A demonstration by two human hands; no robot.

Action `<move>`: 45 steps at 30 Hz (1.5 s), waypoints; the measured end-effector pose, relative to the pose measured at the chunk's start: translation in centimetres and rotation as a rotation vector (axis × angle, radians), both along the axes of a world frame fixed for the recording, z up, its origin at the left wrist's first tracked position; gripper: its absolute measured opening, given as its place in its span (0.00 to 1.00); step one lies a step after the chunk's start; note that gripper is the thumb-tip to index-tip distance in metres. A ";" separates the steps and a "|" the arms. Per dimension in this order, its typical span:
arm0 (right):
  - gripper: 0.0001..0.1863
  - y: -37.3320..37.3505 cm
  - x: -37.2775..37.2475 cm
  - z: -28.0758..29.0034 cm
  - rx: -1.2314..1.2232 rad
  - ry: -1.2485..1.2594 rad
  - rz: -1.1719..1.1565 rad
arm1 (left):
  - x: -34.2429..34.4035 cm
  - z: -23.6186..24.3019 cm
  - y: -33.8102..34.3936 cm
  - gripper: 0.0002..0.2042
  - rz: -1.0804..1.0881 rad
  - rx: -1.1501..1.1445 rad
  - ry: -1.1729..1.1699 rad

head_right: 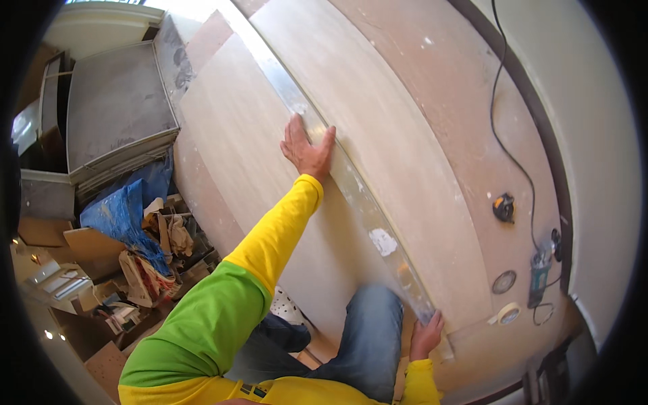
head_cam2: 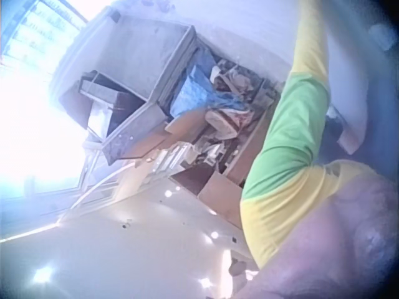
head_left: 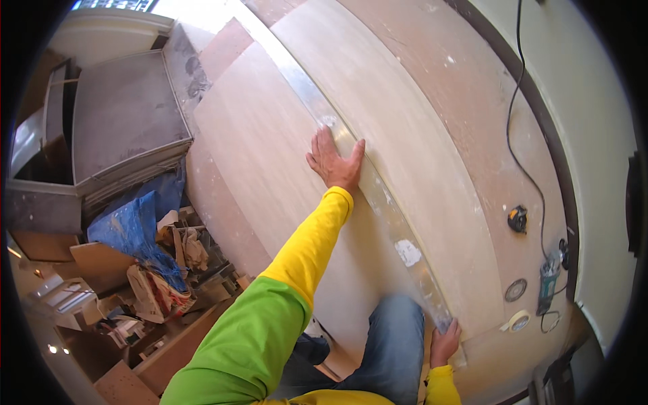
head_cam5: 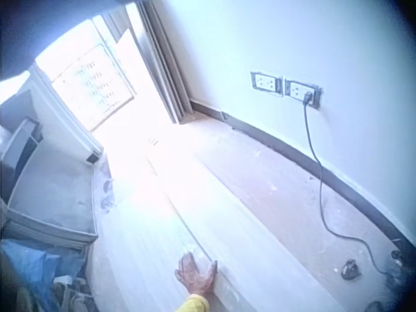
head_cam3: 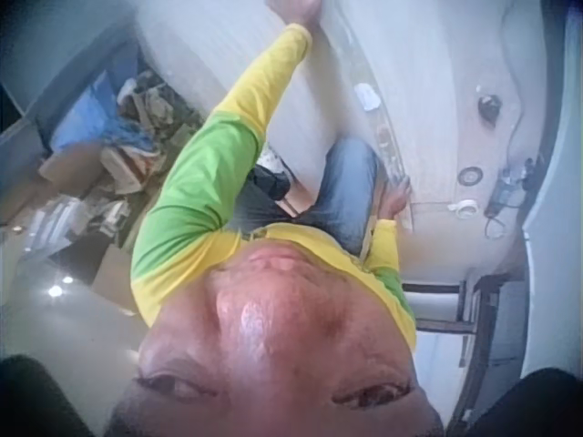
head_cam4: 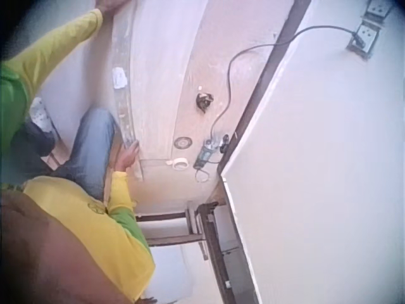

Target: The person measures a tiled wall and a wooden panel using a tape measure and marks a line on the panel using a pencil and a long metal straightedge.

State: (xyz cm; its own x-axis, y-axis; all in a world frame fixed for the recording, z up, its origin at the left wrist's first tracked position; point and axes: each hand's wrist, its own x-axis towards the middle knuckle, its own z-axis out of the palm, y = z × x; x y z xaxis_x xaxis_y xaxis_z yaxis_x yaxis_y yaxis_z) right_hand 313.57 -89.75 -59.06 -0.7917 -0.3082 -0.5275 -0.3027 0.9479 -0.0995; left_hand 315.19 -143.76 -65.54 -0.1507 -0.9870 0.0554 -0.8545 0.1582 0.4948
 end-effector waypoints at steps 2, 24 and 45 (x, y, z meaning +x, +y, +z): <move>0.36 -0.4 0.0 0.1 -0.011 0.015 0.016 | 0.1 0.2 -0.1 0.43 -0.008 0.030 -0.015; 0.35 -0.8 0.1 0.2 0.057 -0.004 -0.027 | 0.4 1.0 -0.2 0.44 0.003 0.085 0.030; 0.35 -0.7 0.2 -0.1 0.029 0.029 0.011 | 0.4 0.8 -0.3 0.43 0.000 0.087 0.011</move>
